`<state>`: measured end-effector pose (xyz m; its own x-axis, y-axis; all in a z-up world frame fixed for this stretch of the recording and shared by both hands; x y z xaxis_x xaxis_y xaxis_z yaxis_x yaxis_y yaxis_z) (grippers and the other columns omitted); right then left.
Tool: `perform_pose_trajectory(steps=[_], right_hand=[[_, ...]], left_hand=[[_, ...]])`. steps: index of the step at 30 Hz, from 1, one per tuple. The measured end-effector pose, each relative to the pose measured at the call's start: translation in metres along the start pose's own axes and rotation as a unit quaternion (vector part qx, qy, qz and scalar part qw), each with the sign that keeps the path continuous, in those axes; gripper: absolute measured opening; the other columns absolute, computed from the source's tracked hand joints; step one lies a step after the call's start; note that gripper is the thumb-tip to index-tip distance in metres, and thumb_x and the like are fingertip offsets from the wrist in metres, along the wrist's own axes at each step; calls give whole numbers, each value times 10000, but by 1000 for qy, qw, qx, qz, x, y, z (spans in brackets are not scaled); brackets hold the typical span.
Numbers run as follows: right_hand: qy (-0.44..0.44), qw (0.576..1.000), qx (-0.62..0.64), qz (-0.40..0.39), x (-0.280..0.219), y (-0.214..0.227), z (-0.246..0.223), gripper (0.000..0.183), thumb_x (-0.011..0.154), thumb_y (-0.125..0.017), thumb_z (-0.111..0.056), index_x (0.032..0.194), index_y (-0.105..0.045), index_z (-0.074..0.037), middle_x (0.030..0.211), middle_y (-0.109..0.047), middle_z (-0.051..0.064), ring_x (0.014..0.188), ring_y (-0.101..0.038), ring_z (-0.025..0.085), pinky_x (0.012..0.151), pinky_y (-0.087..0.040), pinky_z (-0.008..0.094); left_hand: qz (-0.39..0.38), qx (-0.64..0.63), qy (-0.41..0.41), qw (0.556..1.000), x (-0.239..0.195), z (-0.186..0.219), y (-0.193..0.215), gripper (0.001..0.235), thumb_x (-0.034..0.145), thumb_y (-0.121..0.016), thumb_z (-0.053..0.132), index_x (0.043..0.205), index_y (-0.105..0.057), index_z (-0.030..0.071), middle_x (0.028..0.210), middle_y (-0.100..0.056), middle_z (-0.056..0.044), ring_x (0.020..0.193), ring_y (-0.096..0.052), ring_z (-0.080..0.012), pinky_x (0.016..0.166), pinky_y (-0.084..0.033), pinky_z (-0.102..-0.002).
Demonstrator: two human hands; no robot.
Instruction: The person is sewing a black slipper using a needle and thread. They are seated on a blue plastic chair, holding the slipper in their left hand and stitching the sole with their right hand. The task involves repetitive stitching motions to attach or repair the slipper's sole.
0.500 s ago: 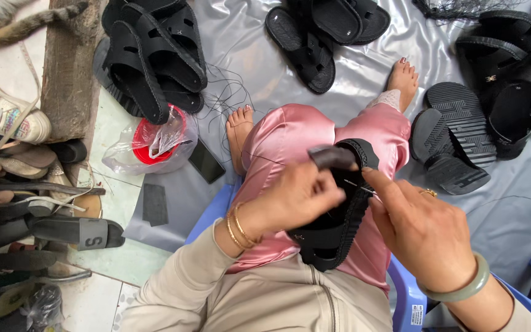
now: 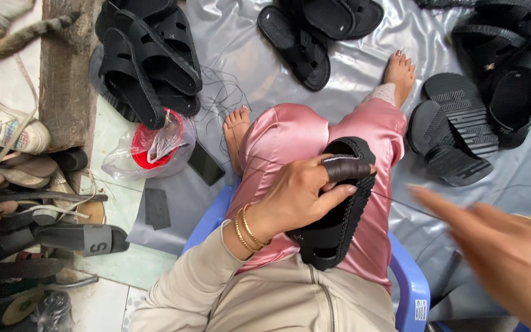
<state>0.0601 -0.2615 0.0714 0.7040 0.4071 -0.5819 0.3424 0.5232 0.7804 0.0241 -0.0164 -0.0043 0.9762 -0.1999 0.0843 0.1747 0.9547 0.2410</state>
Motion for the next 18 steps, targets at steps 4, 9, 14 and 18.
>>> perform_pose_trajectory(steps=[4,9,14,18], right_hand=[[-30,949,308,68,-34,-33,36,698,714,-551,-66,1384,-477,-248,511,-480,86,462,-474,203,595,-403,285],[72,959,254,104,-23,-4,-8,341,776,-495,-425,1095,-595,-357,912,-682,-203,780,-672,28,562,-497,229],[16,881,469,50,5,-16,-18,241,704,-649,-401,846,-633,-207,709,-638,-99,544,-545,75,574,-418,230],[45,843,488,220,26,-15,-47,511,653,-712,-408,998,-557,-65,889,-550,32,602,-493,127,626,-416,251]], left_hand=[[19,-2,-9,1000,3,4,4,315,848,-610,106,1155,-580,166,1162,-641,-54,1066,-642,-200,975,-481,-286],[36,-54,12,998,4,-5,10,380,838,-389,-31,1138,-589,88,1140,-633,-8,1135,-586,-163,1072,-423,-288],[190,421,81,883,-22,-82,55,427,818,-572,394,1035,-576,26,1138,-505,-288,1107,-441,-433,965,-293,-499],[249,297,-93,917,-12,-15,55,208,860,-511,131,980,-593,-17,846,-569,-215,708,-539,-404,718,-447,-509]])
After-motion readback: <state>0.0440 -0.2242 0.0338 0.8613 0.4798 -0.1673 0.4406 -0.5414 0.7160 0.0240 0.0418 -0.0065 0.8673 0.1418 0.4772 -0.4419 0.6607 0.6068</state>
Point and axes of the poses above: each hand's wrist, its own x-axis towards the middle knuckle, its own y-axis out of the back of the hand, z = x × y, the point moved 2 cm from there along x, towards the middle knuckle
